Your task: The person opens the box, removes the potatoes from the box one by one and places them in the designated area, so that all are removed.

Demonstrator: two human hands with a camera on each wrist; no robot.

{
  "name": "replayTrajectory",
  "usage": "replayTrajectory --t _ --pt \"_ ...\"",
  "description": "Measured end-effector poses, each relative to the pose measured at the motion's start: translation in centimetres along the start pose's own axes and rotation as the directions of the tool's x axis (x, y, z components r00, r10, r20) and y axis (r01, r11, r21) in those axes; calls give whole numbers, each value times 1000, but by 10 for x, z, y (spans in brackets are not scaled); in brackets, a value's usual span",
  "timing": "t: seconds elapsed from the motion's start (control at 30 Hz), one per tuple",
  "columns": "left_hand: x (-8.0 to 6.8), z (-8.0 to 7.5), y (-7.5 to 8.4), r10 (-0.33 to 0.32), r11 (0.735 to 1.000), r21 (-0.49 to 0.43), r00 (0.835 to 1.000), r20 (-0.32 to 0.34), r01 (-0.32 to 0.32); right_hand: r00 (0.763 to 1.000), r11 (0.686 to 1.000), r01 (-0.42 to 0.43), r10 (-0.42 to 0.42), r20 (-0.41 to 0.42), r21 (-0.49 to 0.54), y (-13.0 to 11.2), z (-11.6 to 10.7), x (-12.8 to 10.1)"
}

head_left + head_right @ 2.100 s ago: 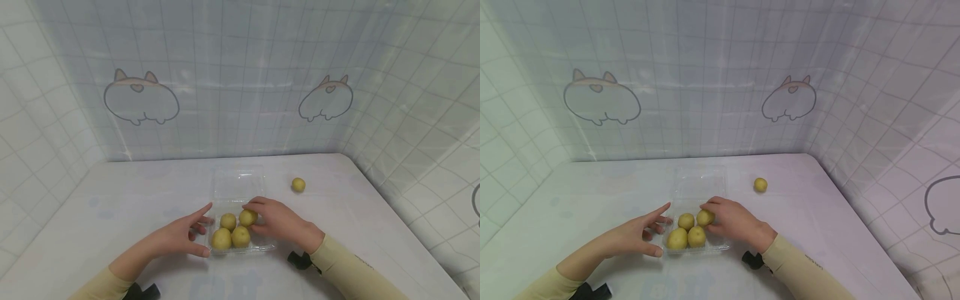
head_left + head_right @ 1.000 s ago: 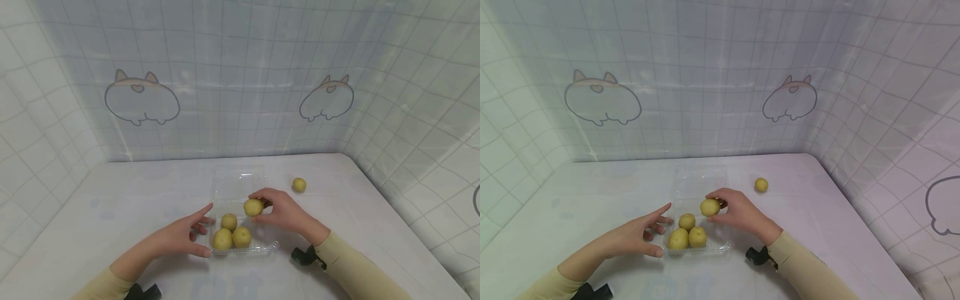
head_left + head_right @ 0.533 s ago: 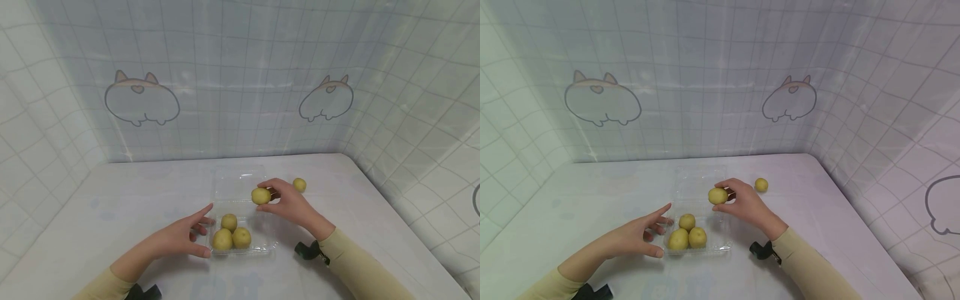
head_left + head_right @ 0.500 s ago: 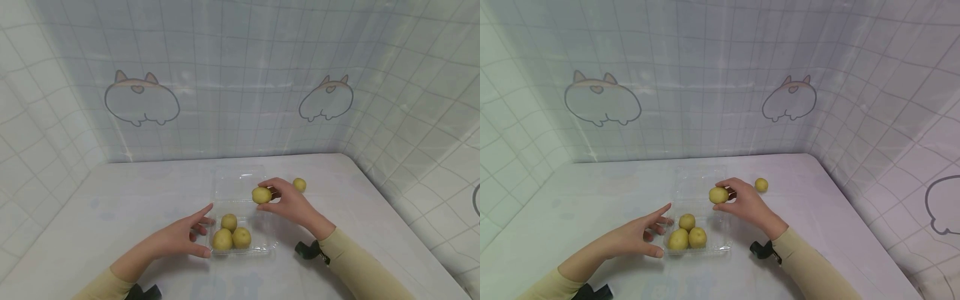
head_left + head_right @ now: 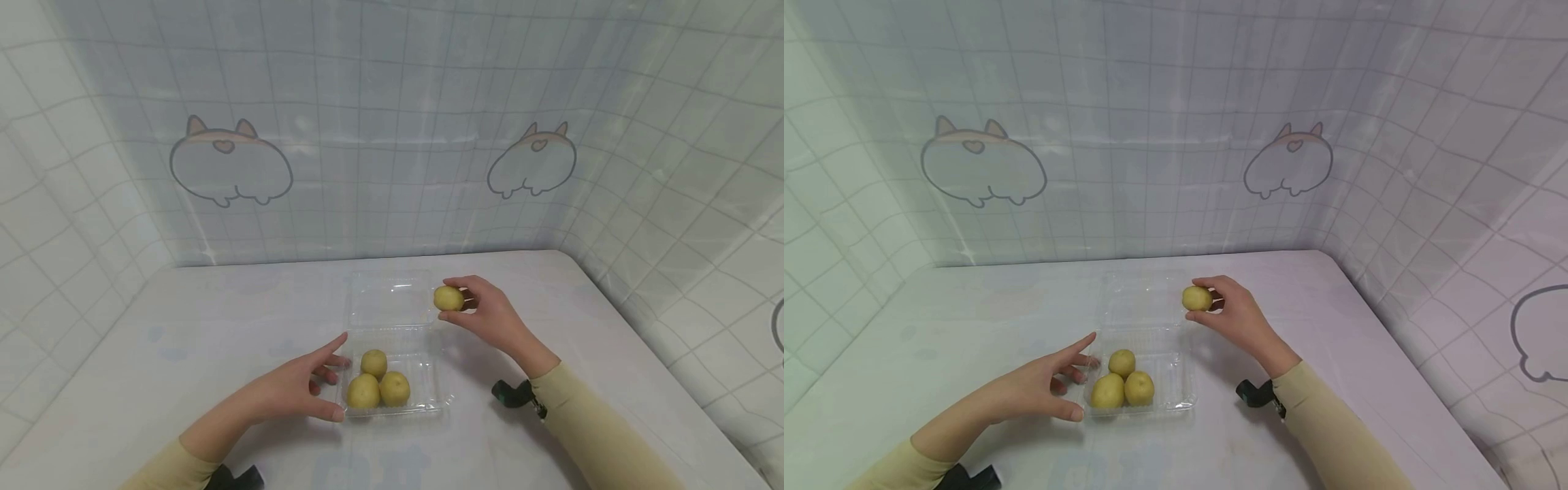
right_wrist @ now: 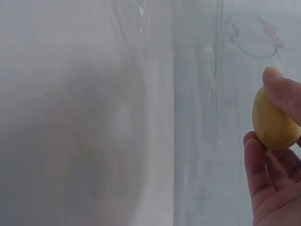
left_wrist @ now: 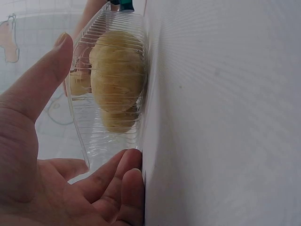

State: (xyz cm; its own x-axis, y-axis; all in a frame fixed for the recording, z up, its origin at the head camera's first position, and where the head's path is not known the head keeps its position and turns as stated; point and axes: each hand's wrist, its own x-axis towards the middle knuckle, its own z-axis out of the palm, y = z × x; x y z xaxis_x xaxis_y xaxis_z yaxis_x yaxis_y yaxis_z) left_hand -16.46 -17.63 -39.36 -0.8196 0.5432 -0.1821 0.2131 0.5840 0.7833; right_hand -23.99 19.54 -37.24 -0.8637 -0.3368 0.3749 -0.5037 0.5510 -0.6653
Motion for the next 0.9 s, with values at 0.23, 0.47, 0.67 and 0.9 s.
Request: replayTrajectory --t 0.23,0.47,0.67,0.9 --pt "0 0 0 1 1000 -10 1000 5 -1 999 1000 -24 24 -39 -6 16 -7 2" --pt "-1 0 1 -5 1000 -15 1000 4 5 992 994 -97 100 -71 44 26 -17 2" --pt "-2 0 2 0 1000 -18 1000 5 1 985 988 -137 143 -99 64 35 -27 2" --pt "-3 -1 2 -4 1000 -19 1000 3 4 979 984 -167 173 -109 63 44 -37 2"
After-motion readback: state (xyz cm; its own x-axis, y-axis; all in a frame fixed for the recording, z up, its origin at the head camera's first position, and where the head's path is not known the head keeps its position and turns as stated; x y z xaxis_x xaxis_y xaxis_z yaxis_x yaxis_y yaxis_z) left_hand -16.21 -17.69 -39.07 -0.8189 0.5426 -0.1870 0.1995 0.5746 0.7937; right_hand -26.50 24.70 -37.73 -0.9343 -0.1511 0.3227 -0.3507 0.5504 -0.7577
